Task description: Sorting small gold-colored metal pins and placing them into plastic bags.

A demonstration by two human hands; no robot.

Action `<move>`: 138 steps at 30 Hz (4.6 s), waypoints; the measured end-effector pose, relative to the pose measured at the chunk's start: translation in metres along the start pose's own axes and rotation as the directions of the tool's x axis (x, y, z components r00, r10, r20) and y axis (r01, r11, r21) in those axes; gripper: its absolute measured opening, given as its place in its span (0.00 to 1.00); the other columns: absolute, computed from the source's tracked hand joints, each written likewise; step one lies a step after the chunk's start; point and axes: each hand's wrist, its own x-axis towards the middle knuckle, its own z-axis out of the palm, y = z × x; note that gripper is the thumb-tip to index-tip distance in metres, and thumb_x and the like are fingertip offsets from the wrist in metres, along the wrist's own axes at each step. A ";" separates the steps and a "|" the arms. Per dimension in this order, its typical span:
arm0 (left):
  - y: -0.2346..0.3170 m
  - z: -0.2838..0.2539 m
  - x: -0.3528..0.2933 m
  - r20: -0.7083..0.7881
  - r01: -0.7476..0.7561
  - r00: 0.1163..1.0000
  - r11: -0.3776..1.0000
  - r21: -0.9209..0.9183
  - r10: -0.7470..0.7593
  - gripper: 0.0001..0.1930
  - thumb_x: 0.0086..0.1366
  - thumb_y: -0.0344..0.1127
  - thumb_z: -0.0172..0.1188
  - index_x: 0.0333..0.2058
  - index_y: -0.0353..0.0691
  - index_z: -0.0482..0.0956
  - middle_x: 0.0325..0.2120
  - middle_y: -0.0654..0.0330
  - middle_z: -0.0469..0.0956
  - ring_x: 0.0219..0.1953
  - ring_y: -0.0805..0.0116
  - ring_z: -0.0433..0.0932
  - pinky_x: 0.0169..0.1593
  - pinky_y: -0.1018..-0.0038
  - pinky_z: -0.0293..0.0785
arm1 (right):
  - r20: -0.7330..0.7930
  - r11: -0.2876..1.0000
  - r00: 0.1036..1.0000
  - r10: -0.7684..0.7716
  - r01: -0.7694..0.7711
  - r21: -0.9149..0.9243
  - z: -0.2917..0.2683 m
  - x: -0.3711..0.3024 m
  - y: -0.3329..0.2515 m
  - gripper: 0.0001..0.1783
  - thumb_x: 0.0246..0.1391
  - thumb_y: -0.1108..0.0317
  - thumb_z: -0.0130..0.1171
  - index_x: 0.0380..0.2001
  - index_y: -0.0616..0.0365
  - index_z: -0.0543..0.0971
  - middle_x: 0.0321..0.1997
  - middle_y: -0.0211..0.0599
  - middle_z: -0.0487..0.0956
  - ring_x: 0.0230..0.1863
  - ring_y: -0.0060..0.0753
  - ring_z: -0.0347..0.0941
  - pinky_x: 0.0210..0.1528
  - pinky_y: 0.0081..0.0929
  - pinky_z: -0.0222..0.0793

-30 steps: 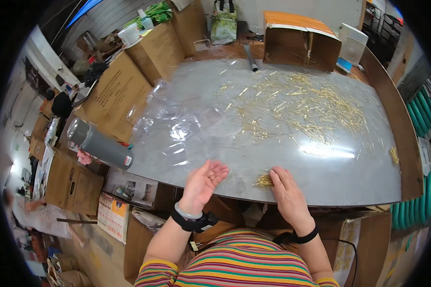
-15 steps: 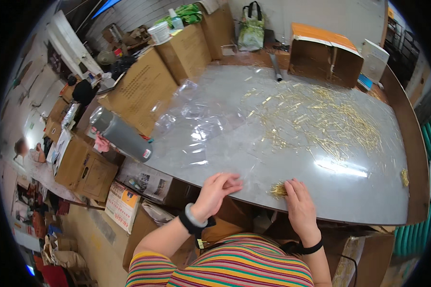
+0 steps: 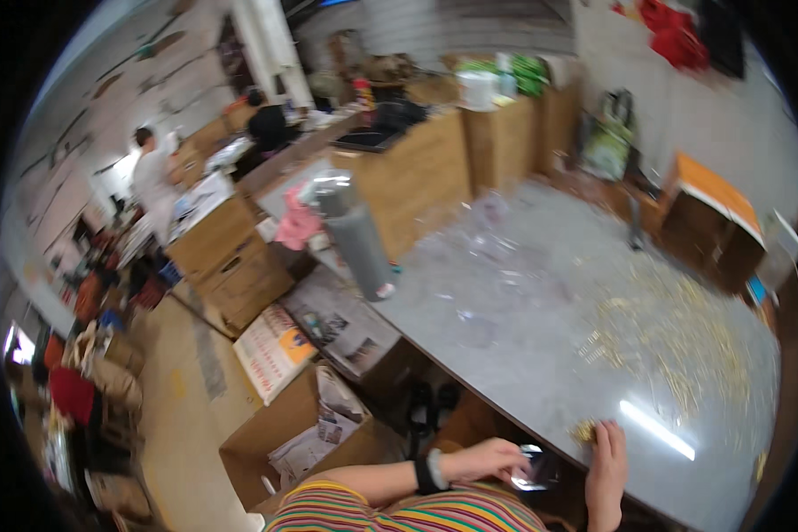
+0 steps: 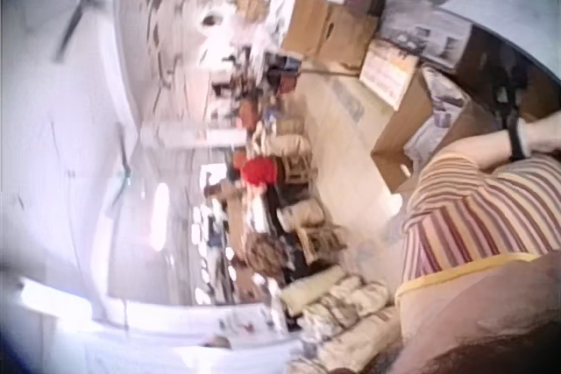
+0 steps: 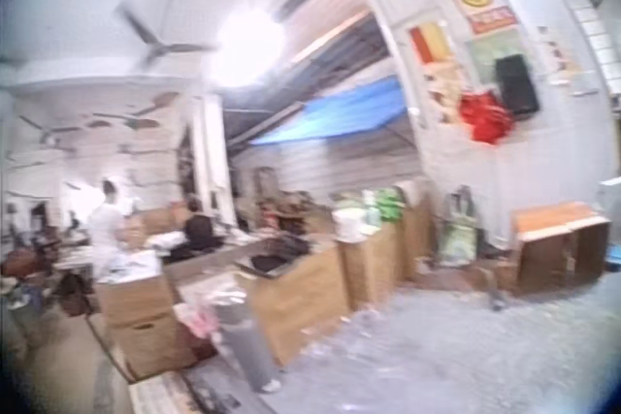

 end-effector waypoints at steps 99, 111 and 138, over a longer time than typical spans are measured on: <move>0.066 0.062 0.070 0.424 -0.286 0.685 -0.317 0.904 0.592 0.22 0.67 0.42 0.60 0.56 0.41 0.71 0.57 0.53 0.65 0.65 0.50 0.63 0.70 0.45 0.52 | -0.178 0.955 0.942 0.284 -0.260 0.142 -0.019 -0.002 -0.009 0.05 0.54 0.74 0.66 0.35 0.58 0.81 0.30 0.40 0.75 0.26 0.42 0.74 0.30 0.34 0.72; 0.072 0.059 0.069 0.393 -0.340 0.632 -0.216 0.915 0.668 0.32 0.64 0.45 0.66 0.63 0.40 0.67 0.61 0.50 0.68 0.62 0.47 0.66 0.66 0.53 0.60 | -0.187 0.918 0.906 0.380 -0.344 0.199 -0.022 0.006 -0.002 0.11 0.58 0.73 0.62 0.45 0.59 0.80 0.41 0.45 0.77 0.35 0.49 0.78 0.36 0.41 0.75; 0.063 0.073 0.069 0.386 -0.318 0.661 -0.225 0.921 0.644 0.37 0.62 0.48 0.67 0.60 0.26 0.68 0.59 0.44 0.69 0.59 0.45 0.68 0.63 0.54 0.63 | -0.283 0.814 0.808 0.517 -0.361 0.456 -0.001 0.025 0.008 0.13 0.55 0.74 0.64 0.44 0.58 0.82 0.35 0.38 0.81 0.36 0.38 0.77 0.36 0.32 0.73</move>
